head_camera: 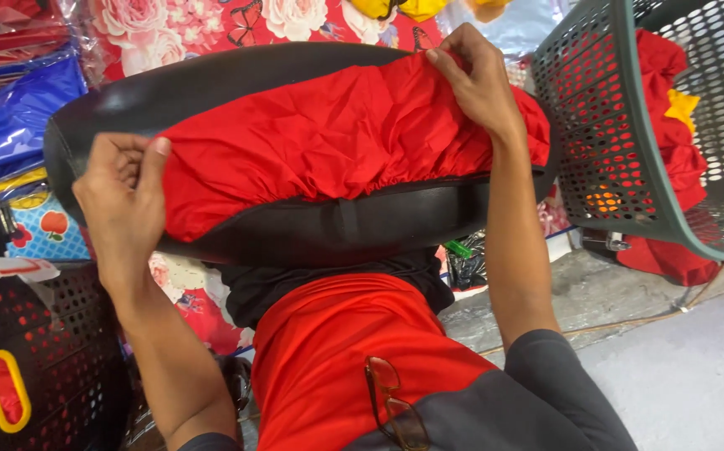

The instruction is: The person folds a red fabric garment by bringing the edges together and smoothing the surface by hand over a black support.

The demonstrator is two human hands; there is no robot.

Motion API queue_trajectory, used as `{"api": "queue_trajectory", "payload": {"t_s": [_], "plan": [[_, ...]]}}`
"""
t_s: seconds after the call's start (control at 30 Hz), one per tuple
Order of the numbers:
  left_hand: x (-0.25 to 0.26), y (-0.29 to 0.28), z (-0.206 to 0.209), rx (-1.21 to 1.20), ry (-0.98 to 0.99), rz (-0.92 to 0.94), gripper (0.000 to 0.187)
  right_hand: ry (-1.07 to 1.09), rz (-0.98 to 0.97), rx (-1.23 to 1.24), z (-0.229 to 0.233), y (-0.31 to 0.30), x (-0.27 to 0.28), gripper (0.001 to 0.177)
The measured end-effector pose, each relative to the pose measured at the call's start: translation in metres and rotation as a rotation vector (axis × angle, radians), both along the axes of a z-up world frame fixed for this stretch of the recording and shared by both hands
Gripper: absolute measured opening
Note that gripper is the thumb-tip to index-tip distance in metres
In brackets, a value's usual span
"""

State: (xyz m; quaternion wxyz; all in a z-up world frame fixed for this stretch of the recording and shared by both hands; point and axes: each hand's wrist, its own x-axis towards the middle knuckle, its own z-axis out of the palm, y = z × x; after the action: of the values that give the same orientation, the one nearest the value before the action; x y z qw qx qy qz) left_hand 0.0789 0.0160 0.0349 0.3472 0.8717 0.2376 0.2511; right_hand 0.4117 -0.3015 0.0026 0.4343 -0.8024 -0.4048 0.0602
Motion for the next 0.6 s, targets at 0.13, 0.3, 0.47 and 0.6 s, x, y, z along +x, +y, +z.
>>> {"api": "queue_trajectory", "payload": {"t_s": [0.13, 0.3, 0.47, 0.6], "plan": [[0.019, 0.021, -0.002, 0.078, -0.056, -0.012, 0.021, 0.023, -0.186, 0.144, 0.007, -0.007, -0.005, 0.018], [0.032, 0.043, -0.006, 0.259, 0.040, 0.004, 0.018, -0.128, -0.223, -0.156, 0.003, -0.014, -0.004, 0.026], [0.018, 0.039, 0.001, 0.199, 0.082, 0.007, 0.030, -0.308, -0.259, -0.163, 0.024, -0.035, -0.032, 0.034], [-0.006, 0.039, -0.002, 0.033, 0.069, -0.046, 0.035, -0.395, -0.390, -0.025, 0.055, -0.070, -0.072, 0.022]]}}
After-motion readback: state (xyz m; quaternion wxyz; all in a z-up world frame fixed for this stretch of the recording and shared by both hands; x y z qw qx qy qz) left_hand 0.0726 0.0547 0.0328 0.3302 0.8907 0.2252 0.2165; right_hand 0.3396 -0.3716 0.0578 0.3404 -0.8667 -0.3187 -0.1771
